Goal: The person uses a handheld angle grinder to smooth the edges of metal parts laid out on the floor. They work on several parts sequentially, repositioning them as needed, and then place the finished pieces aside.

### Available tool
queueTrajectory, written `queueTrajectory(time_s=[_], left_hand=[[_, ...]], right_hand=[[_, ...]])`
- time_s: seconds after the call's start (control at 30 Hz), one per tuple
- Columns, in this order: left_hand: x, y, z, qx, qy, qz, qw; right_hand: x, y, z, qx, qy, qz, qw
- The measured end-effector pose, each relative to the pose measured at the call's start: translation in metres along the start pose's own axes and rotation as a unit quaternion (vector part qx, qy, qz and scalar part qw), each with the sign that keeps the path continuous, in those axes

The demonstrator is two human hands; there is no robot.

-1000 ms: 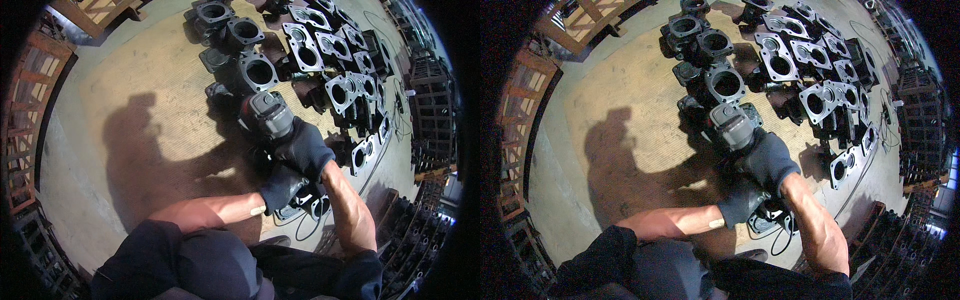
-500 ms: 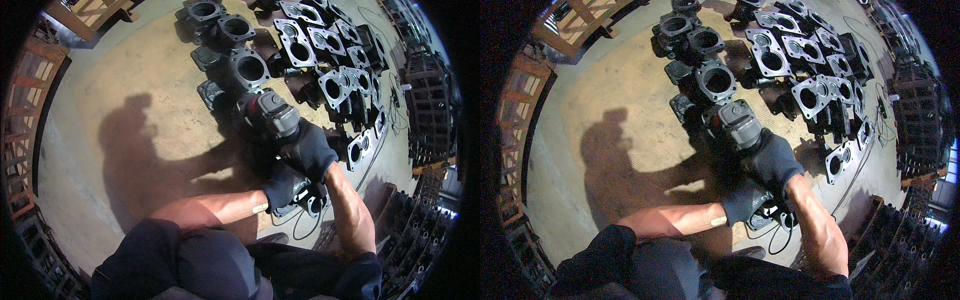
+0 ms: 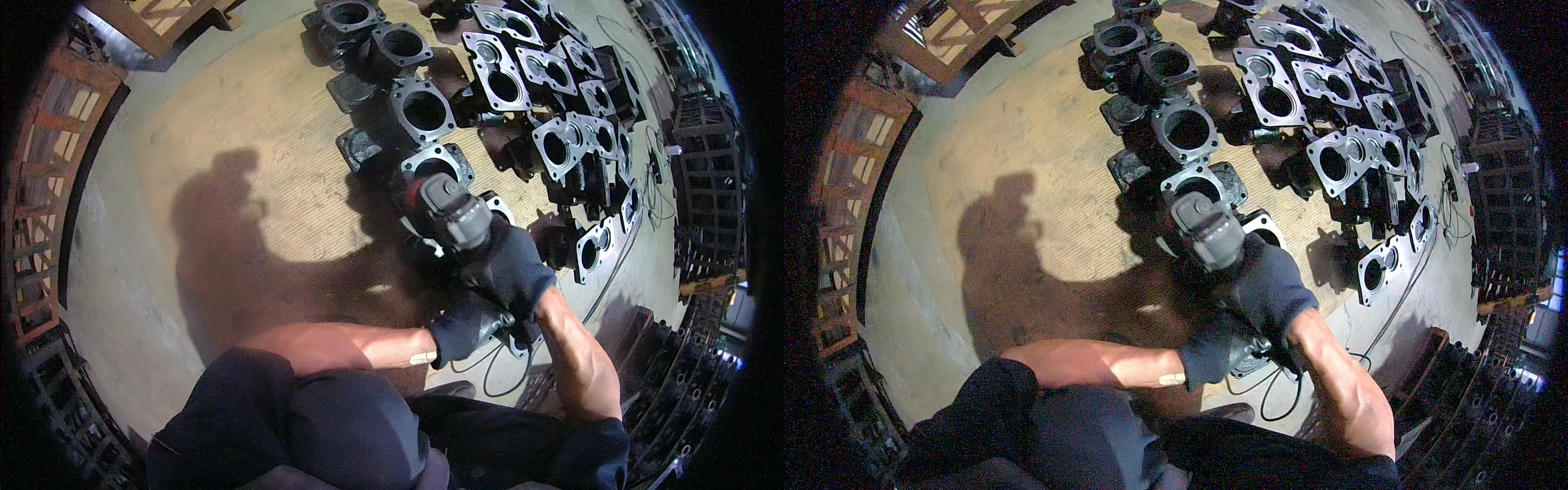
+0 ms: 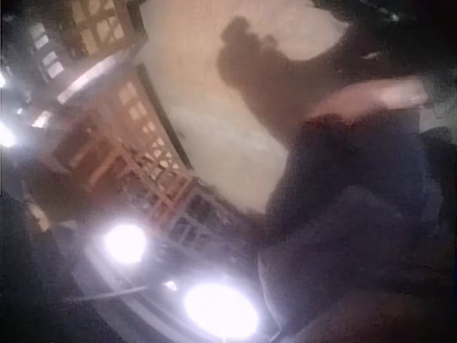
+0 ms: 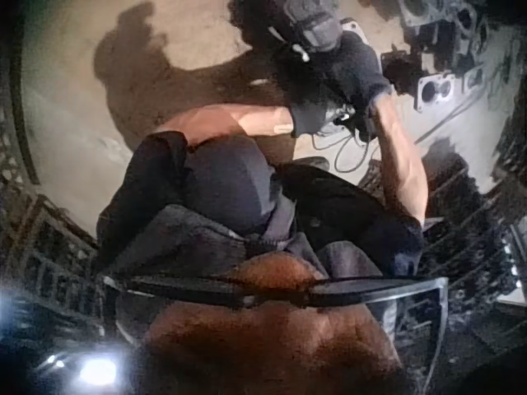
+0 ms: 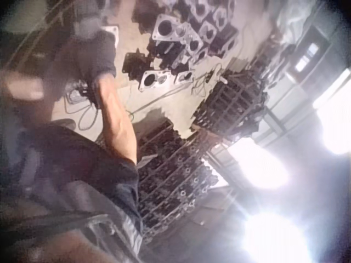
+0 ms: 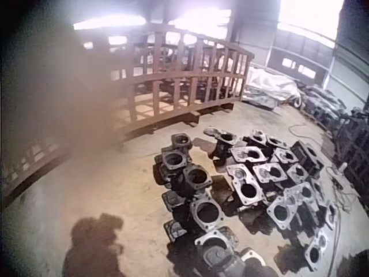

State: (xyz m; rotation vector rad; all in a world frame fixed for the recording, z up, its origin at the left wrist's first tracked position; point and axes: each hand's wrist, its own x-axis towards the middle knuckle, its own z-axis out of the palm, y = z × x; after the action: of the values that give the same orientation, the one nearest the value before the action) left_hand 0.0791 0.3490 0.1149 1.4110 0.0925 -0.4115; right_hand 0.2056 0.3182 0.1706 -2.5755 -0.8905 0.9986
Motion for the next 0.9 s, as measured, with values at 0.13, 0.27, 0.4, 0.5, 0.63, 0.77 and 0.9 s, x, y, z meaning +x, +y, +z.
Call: queueTrajectory(time_s=[0.13, 0.27, 0.4, 0.5, 0.63, 0.77, 0.9], left_hand=[[0.019, -0.069, 0.066, -0.138, 0.044, 0.105, 0.984], [0.02, -0.048, 0.044, -0.075, 0.034, 0.11, 0.99], [0.021, -0.047, 0.013, 0.005, 0.059, 0.116, 0.991], [0.015, -0.041, 0.009, 0.037, 0.038, 0.081, 0.995], [0.017, -0.056, 0.05, 0.005, 0.058, 0.126, 0.99], [0.025, -0.081, 0.074, -0.077, 0.086, 0.142, 0.983], [0.021, -0.066, 0.054, -0.071, 0.012, 0.106, 0.992]], right_hand=[[-0.026, 0.005, -0.005, -0.012, -0.025, 0.067, 0.997], [-0.023, -0.003, -0.014, -0.012, -0.018, 0.076, 0.997], [0.009, -0.01, -0.002, -0.035, -0.001, -0.002, 0.999], [0.009, -0.005, 0.002, -0.042, -0.008, -0.005, 0.999], [-0.021, 0.008, -0.004, -0.054, -0.005, 0.013, 0.998], [-0.029, 0.008, -0.006, -0.025, -0.024, 0.039, 0.999], [-0.022, 0.003, -0.007, -0.019, 0.007, 0.054, 0.998]])
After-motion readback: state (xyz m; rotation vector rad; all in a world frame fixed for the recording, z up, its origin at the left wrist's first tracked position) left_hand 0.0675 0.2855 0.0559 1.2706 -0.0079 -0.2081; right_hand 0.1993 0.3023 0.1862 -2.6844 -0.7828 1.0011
